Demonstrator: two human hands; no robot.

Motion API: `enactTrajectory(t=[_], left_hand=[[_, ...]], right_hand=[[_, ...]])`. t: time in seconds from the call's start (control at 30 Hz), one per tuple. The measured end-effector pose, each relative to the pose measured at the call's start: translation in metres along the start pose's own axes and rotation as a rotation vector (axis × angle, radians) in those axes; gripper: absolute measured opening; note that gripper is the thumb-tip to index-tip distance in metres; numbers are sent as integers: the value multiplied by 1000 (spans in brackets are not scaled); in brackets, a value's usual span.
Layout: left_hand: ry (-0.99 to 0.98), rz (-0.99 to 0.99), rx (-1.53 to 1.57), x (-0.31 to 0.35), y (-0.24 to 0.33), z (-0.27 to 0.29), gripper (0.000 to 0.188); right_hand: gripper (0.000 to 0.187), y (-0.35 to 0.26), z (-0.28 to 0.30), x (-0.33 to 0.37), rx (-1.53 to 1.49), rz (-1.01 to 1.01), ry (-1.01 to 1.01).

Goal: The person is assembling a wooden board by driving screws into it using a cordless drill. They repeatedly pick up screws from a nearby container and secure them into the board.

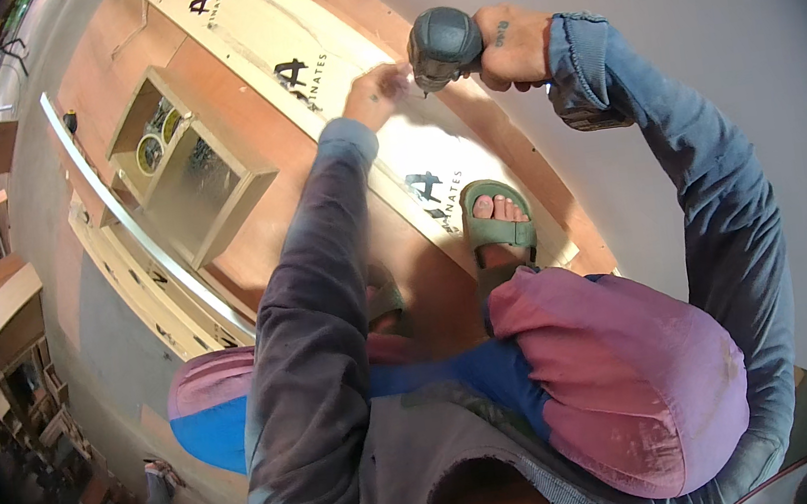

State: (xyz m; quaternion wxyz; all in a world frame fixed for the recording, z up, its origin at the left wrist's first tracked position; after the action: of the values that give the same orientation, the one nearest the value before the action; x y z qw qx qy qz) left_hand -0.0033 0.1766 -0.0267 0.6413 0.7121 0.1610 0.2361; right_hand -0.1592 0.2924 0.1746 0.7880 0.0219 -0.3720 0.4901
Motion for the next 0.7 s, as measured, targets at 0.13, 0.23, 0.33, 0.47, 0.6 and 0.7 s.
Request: enactTrajectory(t=[0.13,0.23,0.33,0.47,0.6,0.7], left_hand=[[320,37,174,-18,36,49,28],[292,67,250,-23,43,72,27],[140,90,22,-13,41,57,26],[-227,-189,-483,-19,10,20,24],[-276,99,-328,-30,-23,-3,26],[-273,68,-359,-27,-19,-20,25]], right_hand=[[11,13,-4,5,6,4,-40],[11,12,-3,5,-17,3,-19],[10,14,-7,5,21,-23,-31],[15,-1,2,5,40,-4,-71],[29,-7,13,14,27,-51,-34],[35,0,14,19,16,-97,-45]])
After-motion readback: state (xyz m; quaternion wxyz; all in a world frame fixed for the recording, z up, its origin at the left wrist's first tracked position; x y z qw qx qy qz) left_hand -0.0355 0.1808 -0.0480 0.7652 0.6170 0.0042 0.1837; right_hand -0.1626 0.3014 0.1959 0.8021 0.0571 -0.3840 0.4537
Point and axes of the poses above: each hand's wrist, its own x-axis away from the middle knuckle, its own z-axis out of the back of the hand, y = z × x, the point moved 5 cm from there along -x, towards the middle knuckle, and after that the axes turned 15 degrees about x, right-handed, at the moved point
